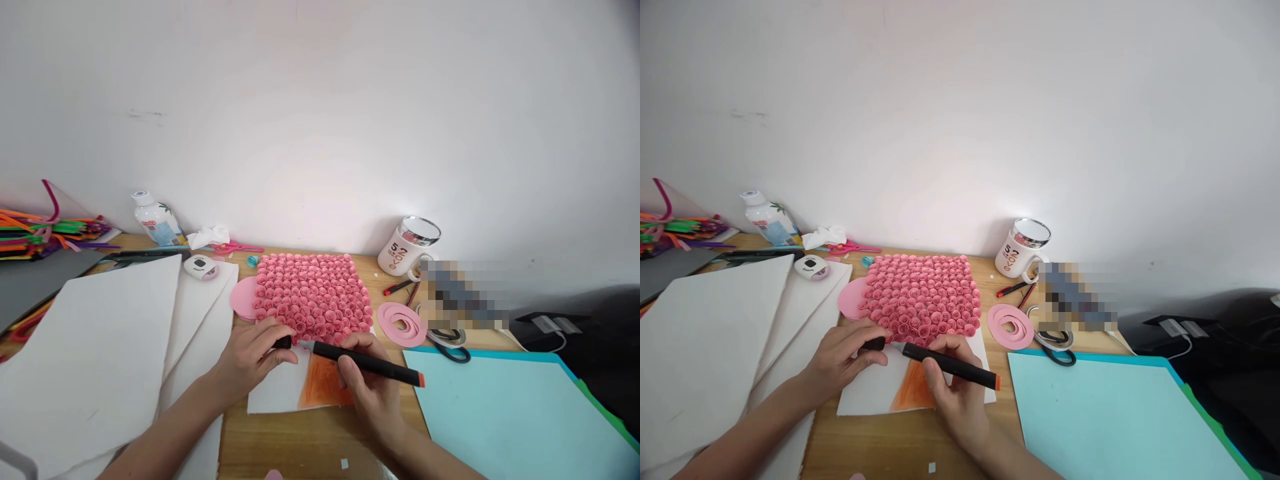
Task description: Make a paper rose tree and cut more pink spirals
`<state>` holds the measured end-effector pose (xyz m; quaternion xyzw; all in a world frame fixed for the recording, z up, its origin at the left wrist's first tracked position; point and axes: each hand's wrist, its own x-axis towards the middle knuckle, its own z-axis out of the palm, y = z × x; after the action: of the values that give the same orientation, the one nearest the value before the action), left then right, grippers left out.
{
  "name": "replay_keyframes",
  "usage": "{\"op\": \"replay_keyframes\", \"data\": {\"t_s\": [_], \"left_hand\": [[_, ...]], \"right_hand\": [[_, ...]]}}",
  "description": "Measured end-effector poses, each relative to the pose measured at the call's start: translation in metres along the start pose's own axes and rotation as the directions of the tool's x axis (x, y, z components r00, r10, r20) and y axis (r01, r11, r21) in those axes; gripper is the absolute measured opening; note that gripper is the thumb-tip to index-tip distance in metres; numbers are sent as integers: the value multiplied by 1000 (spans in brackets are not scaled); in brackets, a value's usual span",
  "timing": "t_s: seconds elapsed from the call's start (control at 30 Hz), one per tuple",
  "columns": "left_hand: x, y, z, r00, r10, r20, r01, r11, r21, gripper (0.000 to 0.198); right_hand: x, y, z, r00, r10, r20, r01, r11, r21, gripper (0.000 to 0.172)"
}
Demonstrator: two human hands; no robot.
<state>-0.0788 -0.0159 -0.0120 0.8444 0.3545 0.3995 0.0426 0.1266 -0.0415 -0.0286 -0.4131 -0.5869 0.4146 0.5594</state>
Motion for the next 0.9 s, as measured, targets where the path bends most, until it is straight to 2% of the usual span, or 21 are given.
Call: {"op": "replay_keyframes", "data": {"t_s": [0.3, 0.43, 0.6, 0.77, 0.9], "left_hand": [[0, 0, 0, 999, 15, 45, -14, 1000, -14, 13], [1, 6, -1, 992, 61, 112, -52, 995, -81, 23], [-2, 13, 1, 971, 7, 241, 18, 995, -102, 38], [1, 26, -6, 964, -59, 261, 84, 993, -86, 39], [16, 41, -18, 975, 3, 221, 11, 998, -64, 35]], "right_hand": [[-1, 3, -3, 996, 18, 87, -17, 1000, -21, 11], [5, -2, -3, 981, 15, 193, -9, 1000, -28, 14], [11, -8, -5, 943, 167, 288, -189, 981, 50, 18], [13, -22, -7, 933, 170, 316, -210, 973, 97, 19], [14, -40, -8, 945, 134, 299, -181, 974, 136, 19]]}}
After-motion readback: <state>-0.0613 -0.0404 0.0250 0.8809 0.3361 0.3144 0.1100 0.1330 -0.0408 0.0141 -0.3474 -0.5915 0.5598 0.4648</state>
